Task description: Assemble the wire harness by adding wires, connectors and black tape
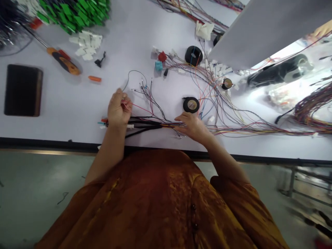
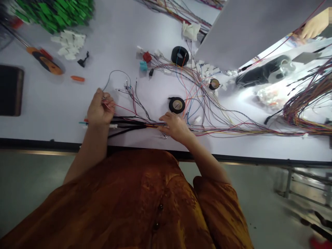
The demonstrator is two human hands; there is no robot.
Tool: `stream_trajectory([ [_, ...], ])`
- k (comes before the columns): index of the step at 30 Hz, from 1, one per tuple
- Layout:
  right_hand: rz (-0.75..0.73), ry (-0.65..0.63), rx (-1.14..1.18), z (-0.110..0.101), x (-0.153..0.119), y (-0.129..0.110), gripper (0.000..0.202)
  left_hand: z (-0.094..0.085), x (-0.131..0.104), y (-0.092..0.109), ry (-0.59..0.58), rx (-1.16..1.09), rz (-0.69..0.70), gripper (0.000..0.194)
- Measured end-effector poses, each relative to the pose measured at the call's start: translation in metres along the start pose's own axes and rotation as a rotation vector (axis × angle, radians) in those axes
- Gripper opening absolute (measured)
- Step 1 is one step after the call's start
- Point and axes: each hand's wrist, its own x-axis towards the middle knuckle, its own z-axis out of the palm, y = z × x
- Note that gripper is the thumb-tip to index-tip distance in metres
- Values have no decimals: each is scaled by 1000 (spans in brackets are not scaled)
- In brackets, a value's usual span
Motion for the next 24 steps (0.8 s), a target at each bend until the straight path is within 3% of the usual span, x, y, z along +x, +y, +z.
stream_trajectory([
  [6, 71, 89, -183, 29, 13, -34, 30, -1, 5, -1, -4, 35, -21, 34],
  [11, 81, 52, -297, 35, 24, -44, 21, 1, 4, -1, 18, 61, -3, 34],
  [15, 159, 66, -277, 27, 31, -51, 26, -1, 5, -1, 22, 79, -14, 35],
  [19, 251, 72, -108, 10, 44, -57, 25, -4, 8, -1, 44, 106, -17, 34],
  [24, 109, 39, -7, -14, 65, -49, 17, -5, 8, -2, 25, 116, 17, 36],
])
